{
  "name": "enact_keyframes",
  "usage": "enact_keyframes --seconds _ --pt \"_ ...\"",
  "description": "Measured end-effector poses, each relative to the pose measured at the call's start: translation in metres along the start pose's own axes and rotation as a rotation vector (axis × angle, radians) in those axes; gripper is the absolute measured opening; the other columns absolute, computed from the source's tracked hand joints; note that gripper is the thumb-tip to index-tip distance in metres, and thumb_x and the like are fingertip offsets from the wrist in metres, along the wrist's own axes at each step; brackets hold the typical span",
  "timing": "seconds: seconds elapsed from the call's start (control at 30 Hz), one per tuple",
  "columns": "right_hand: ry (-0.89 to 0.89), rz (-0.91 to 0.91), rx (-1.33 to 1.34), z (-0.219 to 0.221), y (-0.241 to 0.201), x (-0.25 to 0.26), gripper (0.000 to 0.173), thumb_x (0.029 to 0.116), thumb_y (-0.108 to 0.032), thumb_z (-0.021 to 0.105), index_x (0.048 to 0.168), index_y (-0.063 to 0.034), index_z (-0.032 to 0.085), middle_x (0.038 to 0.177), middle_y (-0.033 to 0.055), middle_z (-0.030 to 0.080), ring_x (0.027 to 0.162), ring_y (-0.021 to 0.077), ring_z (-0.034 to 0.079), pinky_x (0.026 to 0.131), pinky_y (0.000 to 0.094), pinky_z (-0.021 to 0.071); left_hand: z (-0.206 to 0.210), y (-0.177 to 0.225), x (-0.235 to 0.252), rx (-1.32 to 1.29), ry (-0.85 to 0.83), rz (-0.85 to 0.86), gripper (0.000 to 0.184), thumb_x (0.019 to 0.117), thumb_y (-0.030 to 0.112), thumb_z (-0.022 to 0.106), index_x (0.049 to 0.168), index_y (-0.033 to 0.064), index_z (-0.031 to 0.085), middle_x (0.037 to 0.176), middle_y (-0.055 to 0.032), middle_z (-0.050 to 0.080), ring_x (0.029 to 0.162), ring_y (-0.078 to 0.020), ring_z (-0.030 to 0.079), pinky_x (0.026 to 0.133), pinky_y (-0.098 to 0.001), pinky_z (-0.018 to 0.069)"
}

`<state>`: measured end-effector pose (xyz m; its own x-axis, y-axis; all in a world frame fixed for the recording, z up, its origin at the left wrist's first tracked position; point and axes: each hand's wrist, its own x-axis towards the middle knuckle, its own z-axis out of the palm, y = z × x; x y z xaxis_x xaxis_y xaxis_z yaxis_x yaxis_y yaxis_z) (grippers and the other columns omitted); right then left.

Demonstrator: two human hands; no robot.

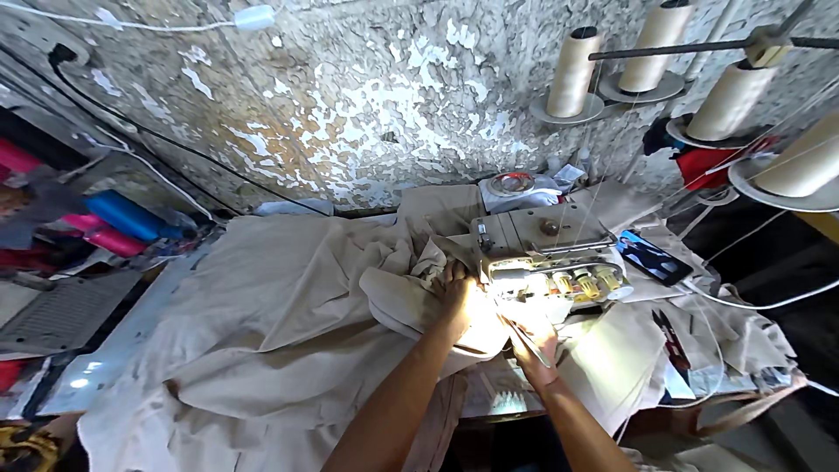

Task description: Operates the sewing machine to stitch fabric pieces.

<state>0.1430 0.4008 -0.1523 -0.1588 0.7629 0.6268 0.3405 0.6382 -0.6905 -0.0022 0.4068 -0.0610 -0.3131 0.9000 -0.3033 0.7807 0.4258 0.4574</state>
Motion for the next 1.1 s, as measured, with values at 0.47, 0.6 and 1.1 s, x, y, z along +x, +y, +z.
enact_keyframes --seconds 0.47,0.6,1.1 --pt "0.058 0.319 0.390 0.004 -0.005 0.009 0.015 0.0811 0.001 0.072 0.094 0.0088 0.073 0.091 0.0114 0.076 0.089 0.0061 0.071 0.087 0.0203 0.0572 -0.005 -0.003 -0.002 -0.277 0.041 0.019 0.027 0.1025 0.011 0.060 0.127 0.0038 0.068 0.164 -0.0112 0.035 0.157 -0.0343 0.013 0.121 -0.0675 -0.0010" --pt "0.088 0.445 0.430 0.003 -0.012 0.010 0.016 0.0811 0.005 0.073 0.096 0.0107 0.073 0.092 0.0124 0.075 0.088 0.0063 0.070 0.087 0.0206 0.0568 -0.007 -0.010 0.003 -0.106 0.002 0.084 0.026 0.0991 0.010 0.065 0.124 0.0029 0.068 0.153 -0.0181 0.048 0.144 -0.0384 0.040 0.116 -0.0628 0.0282" --pt "0.085 0.524 0.290 0.001 -0.030 0.011 0.017 0.0823 0.004 0.072 0.098 0.0123 0.073 0.092 0.0182 0.074 0.088 0.0129 0.071 0.086 0.0264 0.0562 -0.013 -0.010 0.004 0.059 0.056 0.115 0.035 0.1000 0.021 0.066 0.130 0.0042 0.066 0.159 -0.0215 0.040 0.153 -0.0404 0.023 0.119 -0.0663 0.0128"
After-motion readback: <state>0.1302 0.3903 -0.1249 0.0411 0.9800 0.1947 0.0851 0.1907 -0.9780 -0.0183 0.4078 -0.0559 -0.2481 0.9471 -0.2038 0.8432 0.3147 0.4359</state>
